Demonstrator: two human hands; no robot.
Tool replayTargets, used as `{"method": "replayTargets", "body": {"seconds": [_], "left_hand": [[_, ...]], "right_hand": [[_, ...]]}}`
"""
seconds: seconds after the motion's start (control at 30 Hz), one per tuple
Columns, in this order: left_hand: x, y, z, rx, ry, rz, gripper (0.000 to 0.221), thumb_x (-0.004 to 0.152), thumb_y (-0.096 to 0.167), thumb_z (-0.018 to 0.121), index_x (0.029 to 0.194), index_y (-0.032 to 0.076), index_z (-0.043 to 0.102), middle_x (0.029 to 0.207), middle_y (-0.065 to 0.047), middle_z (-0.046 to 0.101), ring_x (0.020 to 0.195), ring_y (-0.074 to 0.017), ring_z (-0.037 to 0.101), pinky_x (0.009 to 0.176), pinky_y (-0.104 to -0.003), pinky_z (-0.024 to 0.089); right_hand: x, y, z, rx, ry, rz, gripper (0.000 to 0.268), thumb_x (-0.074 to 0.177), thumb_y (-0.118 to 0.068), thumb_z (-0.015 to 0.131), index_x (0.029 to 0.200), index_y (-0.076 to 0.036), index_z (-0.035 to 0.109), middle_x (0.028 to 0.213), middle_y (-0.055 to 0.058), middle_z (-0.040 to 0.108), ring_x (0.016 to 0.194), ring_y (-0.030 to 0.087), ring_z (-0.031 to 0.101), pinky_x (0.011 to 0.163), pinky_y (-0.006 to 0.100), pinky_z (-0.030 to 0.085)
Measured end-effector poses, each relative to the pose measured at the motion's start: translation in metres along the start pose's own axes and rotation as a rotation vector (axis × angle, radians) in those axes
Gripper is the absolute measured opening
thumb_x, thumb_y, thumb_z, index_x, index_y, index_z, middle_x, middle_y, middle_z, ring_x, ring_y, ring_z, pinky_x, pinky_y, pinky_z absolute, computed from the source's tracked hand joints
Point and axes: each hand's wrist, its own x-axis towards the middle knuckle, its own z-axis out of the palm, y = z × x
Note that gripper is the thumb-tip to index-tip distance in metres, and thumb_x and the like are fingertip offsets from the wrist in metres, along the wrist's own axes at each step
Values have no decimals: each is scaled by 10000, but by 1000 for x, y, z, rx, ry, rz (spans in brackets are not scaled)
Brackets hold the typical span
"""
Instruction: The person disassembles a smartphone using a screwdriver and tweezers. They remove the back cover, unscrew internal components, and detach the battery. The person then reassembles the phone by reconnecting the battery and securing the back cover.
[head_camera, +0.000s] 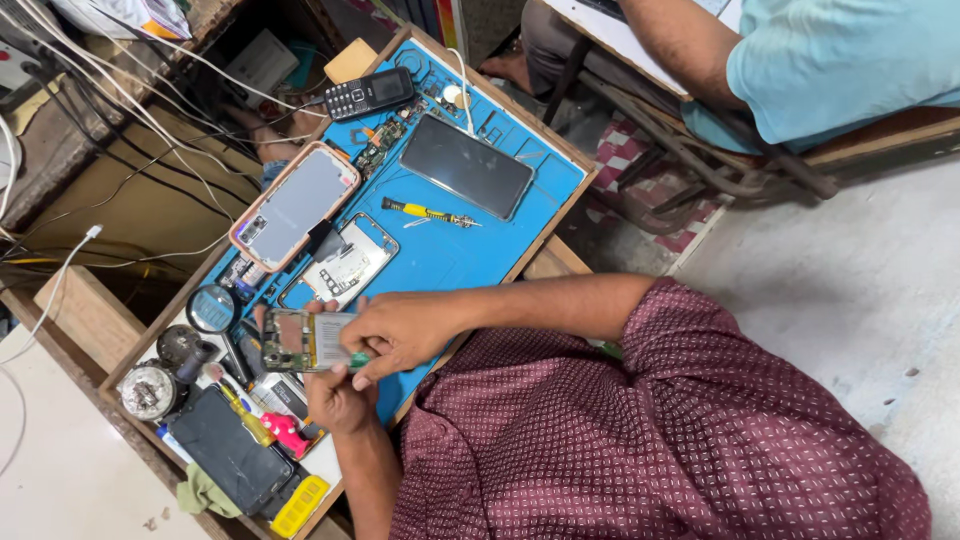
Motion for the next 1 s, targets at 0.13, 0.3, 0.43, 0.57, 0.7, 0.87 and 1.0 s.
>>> {"method": "replayTargets", "body": {"seconds": [0.13,0.3,0.43,0.57,0.7,0.87,1.0], "left_hand": [[-15,14,12,209,-48,-101,1134,775,111,618,1703,265,-15,1440,-176,444,1346,-329,509,1130,-530,432],[-40,22,16,480,-56,-228,1184,774,228,712,1682,226,-47,1407,-181,440,1272,-333,541,1097,-474,459],[-38,8,12,396,-28,-207,1216,766,336,796,1687,173,18,1391,-196,471,1211,-329,578,1033,-464,488],[-39,-1,-9,455,-59,-162,1218,754,434,852,1663,129,100,1342,-189,538,1205,-317,615,1057,-446,500],[-48,-5,-52,233,-3,-182,1044,780,431,843,1571,-13,326,1433,-154,540,1316,-292,574,1100,-459,505],[-70,-38,-113,81,-19,-342,822,877,292,682,1581,23,355,1418,-144,542,1255,-262,564,1053,-418,500],[-75,-71,-152,-117,144,-283,615,1011,227,581,1539,-9,372,1356,-159,522,1200,-264,553,1075,-416,488]], "right_hand": [[-11,-6,-5,26,-199,23,337,1013,-364,642,842,-79,583,609,34,561,542,207,566,553,405,423],[-32,-3,5,66,-214,-139,300,1032,-331,622,876,-76,599,672,44,557,661,233,592,615,418,461],[-32,16,16,170,-133,-232,250,1044,-310,612,966,-79,665,626,53,567,593,223,561,897,447,494],[-38,40,23,220,-161,-182,285,1063,-305,610,918,-62,635,679,65,564,643,206,549,699,380,482],[-41,68,15,329,-92,9,314,1028,-251,626,795,-43,592,667,42,527,592,146,492,548,325,432],[-54,76,0,244,53,-10,221,1028,-150,645,860,-13,601,844,64,637,795,138,586,727,302,496],[-45,81,7,342,300,128,94,1081,-90,656,1031,-18,622,1045,84,680,926,149,615,853,267,521]]}}
